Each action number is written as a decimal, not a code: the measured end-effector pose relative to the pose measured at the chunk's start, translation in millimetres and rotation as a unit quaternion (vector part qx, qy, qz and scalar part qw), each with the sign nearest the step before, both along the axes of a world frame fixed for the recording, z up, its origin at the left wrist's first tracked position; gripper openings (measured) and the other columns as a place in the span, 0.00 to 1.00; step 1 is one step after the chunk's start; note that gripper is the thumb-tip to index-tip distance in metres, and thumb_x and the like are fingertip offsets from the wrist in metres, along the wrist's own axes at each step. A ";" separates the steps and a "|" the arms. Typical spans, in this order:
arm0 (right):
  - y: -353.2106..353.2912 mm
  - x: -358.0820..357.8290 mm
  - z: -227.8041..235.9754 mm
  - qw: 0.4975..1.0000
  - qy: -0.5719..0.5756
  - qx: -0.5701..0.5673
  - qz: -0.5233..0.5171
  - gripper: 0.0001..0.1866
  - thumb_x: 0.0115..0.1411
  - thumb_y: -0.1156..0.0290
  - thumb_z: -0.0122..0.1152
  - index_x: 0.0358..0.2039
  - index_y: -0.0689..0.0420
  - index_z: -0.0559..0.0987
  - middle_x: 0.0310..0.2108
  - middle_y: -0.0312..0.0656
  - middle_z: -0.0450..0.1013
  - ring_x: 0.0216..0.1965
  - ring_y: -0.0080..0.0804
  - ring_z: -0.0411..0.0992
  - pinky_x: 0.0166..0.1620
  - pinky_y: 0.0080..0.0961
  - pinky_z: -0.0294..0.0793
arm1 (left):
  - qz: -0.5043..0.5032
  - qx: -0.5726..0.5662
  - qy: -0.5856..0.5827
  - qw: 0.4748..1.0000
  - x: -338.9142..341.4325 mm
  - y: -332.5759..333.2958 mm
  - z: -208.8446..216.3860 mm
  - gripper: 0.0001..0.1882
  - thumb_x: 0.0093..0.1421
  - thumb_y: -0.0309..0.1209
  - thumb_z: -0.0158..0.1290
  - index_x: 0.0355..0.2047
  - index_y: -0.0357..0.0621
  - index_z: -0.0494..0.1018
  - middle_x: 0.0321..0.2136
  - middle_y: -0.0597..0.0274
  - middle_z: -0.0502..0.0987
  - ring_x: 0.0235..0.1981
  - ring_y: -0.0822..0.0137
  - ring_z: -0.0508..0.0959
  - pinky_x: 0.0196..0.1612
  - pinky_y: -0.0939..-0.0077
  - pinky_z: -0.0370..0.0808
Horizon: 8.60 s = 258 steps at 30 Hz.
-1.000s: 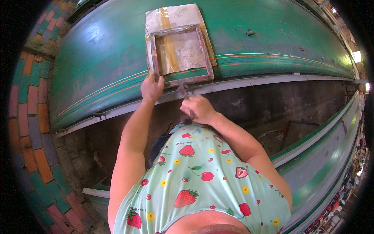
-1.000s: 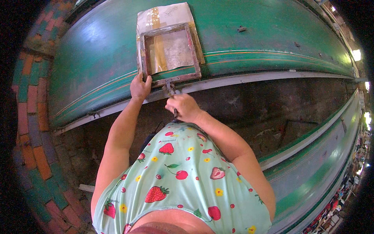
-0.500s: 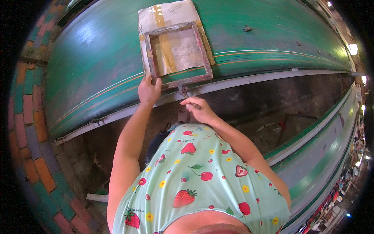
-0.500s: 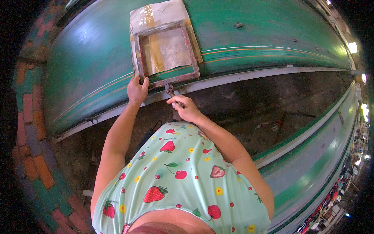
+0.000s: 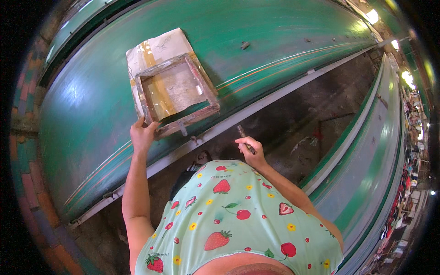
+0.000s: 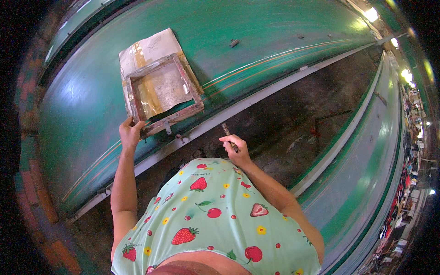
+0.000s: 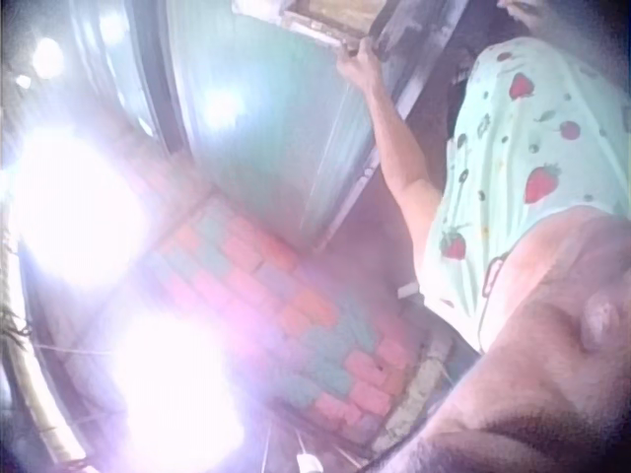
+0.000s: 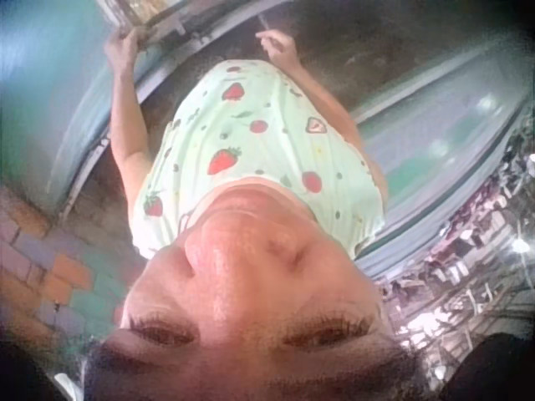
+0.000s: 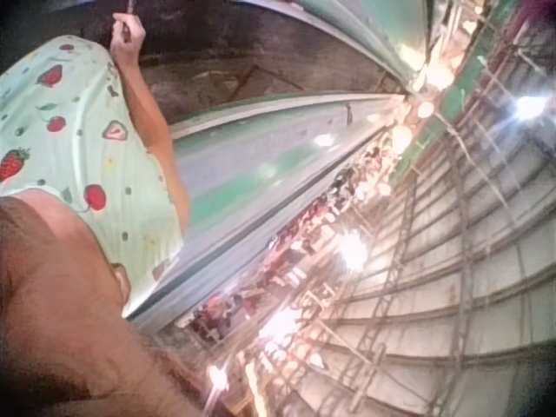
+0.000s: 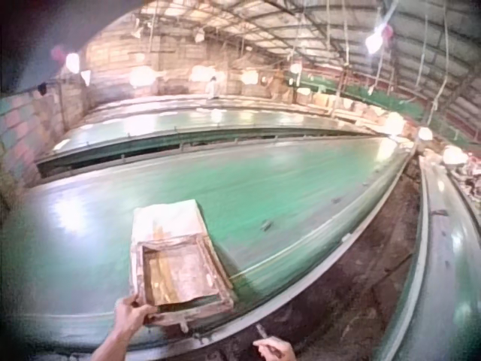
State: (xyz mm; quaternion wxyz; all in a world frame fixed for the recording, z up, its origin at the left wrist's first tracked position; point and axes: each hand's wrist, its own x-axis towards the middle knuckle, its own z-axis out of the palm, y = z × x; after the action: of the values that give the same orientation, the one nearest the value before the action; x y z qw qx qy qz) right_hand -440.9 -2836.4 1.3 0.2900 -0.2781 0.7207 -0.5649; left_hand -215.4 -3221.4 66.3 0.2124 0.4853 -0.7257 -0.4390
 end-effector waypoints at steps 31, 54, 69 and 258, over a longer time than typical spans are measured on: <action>-263.2 -169.8 -29.7 0.879 0.427 0.187 -0.102 0.19 0.67 0.75 0.67 0.58 0.52 0.87 0.52 0.49 0.84 0.53 0.52 0.82 0.57 0.43 0.82 | -0.061 -0.136 0.088 0.985 10.4 -54.8 -181.2 0.29 0.57 0.42 0.72 0.52 0.33 0.80 0.35 0.42 0.82 0.36 0.44 0.83 0.42 0.49 0.80; -409.8 -240.1 -90.0 0.903 0.346 0.238 -0.091 0.20 0.61 0.55 0.76 0.42 0.61 0.90 0.34 0.50 0.88 0.36 0.44 0.88 0.44 0.44 0.86 | 0.001 0.103 0.118 0.988 3.2 -47.7 -195.7 0.51 0.53 0.33 0.72 0.77 0.32 0.68 0.30 0.60 0.79 0.30 0.69 0.78 0.38 0.69 0.79; -209.5 -3.5 -34.4 0.957 0.288 -0.013 -0.038 0.19 0.66 0.82 0.72 0.57 0.58 0.85 0.45 0.38 0.80 0.41 0.26 0.77 0.47 0.26 0.79 | -0.046 0.065 0.159 0.984 -1.7 -57.0 -205.8 0.48 0.62 0.31 0.72 0.78 0.25 0.63 0.32 0.60 0.81 0.29 0.70 0.78 0.35 0.73 0.79; -174.8 130.1 -99.5 0.919 0.327 0.184 -0.117 0.12 0.71 0.58 0.67 0.45 0.52 0.80 0.28 0.49 0.84 0.30 0.61 0.84 0.34 0.56 0.80 | -0.419 -0.409 0.087 0.806 -48.1 -3.9 -159.5 0.20 0.68 0.32 0.52 0.59 0.45 0.77 0.64 0.50 0.76 0.73 0.45 0.72 0.76 0.45 0.67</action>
State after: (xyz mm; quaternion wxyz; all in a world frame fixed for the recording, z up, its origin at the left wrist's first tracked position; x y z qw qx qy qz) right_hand -310.7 -3011.2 -98.3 0.0161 -0.3026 0.8942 -0.3294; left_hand -263.5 -3225.3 -93.3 0.2484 -0.0381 -0.9495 -0.1880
